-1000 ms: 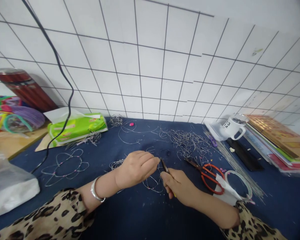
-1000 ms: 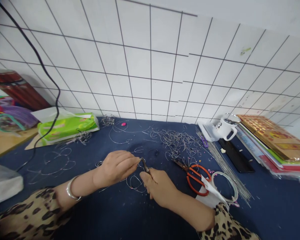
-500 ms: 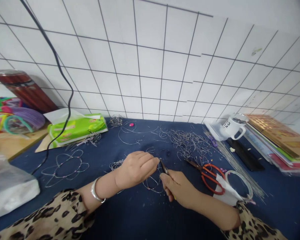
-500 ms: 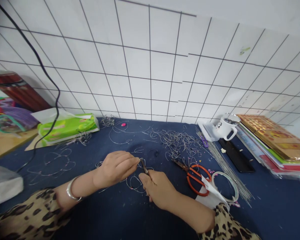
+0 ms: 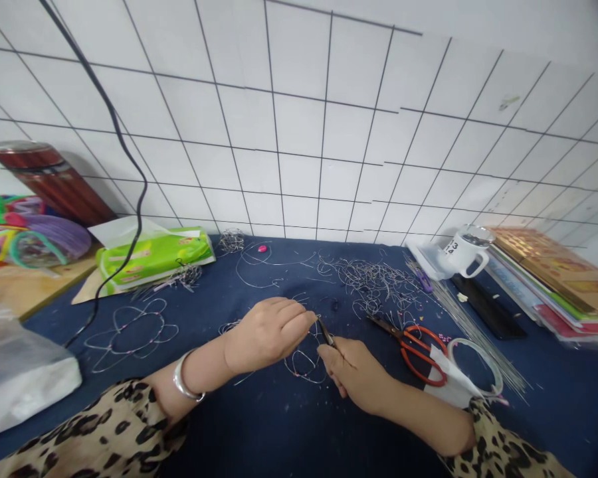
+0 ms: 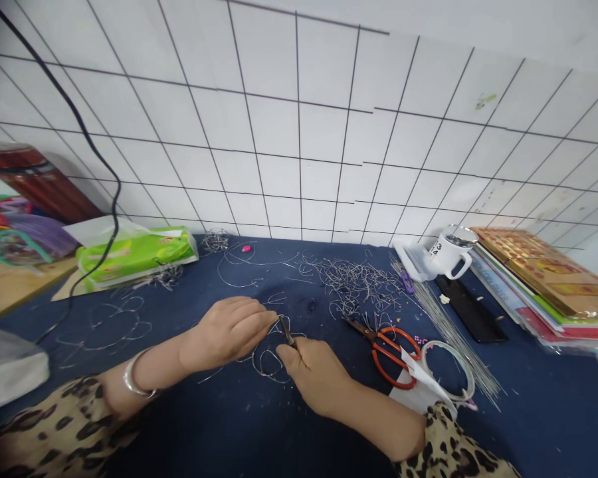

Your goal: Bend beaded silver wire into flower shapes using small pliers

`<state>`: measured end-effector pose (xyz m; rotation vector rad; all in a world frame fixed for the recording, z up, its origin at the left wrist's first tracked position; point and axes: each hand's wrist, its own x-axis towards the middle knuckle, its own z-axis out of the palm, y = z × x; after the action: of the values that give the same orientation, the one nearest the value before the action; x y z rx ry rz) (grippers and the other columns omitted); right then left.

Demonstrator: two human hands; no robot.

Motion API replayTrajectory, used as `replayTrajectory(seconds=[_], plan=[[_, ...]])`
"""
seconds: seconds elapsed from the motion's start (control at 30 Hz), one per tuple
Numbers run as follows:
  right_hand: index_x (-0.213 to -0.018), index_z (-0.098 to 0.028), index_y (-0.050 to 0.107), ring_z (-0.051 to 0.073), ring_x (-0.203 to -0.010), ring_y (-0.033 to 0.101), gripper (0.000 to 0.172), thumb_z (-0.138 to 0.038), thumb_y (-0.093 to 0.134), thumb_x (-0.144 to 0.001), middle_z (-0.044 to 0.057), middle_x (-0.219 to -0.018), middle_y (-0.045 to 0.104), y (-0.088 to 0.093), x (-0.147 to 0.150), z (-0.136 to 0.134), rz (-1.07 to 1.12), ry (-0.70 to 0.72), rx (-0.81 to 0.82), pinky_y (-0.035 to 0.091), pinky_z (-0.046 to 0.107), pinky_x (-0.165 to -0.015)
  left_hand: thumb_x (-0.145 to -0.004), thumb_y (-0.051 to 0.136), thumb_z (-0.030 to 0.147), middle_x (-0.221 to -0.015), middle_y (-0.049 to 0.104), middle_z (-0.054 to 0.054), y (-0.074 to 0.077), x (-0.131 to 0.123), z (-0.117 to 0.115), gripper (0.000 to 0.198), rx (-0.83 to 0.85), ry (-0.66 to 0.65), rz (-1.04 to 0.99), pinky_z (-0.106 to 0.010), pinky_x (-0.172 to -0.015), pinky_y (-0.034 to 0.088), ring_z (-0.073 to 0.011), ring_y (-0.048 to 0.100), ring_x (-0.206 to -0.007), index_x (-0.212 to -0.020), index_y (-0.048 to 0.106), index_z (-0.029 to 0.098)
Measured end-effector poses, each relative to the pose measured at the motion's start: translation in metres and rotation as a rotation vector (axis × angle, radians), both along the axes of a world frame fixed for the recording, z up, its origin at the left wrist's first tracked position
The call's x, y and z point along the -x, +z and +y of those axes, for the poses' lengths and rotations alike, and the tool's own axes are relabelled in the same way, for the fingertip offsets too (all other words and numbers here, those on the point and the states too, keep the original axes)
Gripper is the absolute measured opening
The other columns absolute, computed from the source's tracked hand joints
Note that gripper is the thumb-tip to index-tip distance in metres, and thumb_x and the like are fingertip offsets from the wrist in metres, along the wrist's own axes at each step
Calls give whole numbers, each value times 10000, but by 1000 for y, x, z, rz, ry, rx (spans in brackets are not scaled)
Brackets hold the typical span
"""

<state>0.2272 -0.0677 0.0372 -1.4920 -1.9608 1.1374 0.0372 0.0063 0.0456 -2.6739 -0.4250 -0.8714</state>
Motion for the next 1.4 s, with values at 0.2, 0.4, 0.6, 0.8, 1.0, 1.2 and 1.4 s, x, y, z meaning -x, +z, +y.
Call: replayTrajectory(seconds=[0.2,0.4,0.6,0.8,1.0,1.2,1.4], plan=[[-642,-176,427,83,-505,433,404,-437,274,-909,-22,-545,480,2,0,1,-54,13,-28,288,213,-516,-823,515,135,-682,559,-21,2,1,1,65,43,2,1,-273,-561,454,-127,504,-597,-889,510,137],[-648,-176,427,85,-496,436,412,-446,260,-911,-20,-534,477,6,0,0,-120,33,-30,282,214,-505,-834,490,132,-696,566,-22,8,3,2,57,82,-13,5,-265,-577,462,-127,520,-620,-885,515,140],[-649,-175,429,81,-486,430,430,-471,253,-907,-21,-529,474,7,-1,0,-149,41,-45,268,211,-496,-846,476,148,-688,563,-18,11,5,4,35,118,-6,52,-267,-559,450,-128,503,-604,-849,511,148],[-649,-172,426,78,-474,428,441,-487,251,-903,-23,-519,468,9,0,1,-124,51,1,281,206,-492,-854,461,157,-705,572,-27,12,7,6,63,142,-6,87,-276,-575,446,-134,510,-621,-843,522,145],[-684,-170,435,72,-457,449,446,-530,268,-887,-29,-535,477,4,-1,3,-1,33,117,338,194,-494,-879,420,209,-679,567,-14,10,7,11,141,274,32,79,-244,-537,418,-114,518,-588,-838,539,146],[-712,-164,448,62,-418,466,482,-582,265,-865,-37,-541,470,-8,-5,4,149,11,235,374,180,-456,-855,469,195,-671,597,-9,4,5,13,96,329,95,-159,-223,-521,410,-99,545,-580,-828,548,147],[-715,-160,468,60,-416,465,498,-592,267,-860,-28,-555,488,-6,-4,2,119,49,221,375,180,-448,-834,510,192,-622,589,6,0,3,9,67,269,79,-211,-224,-510,403,-92,527,-538,-832,560,146]])
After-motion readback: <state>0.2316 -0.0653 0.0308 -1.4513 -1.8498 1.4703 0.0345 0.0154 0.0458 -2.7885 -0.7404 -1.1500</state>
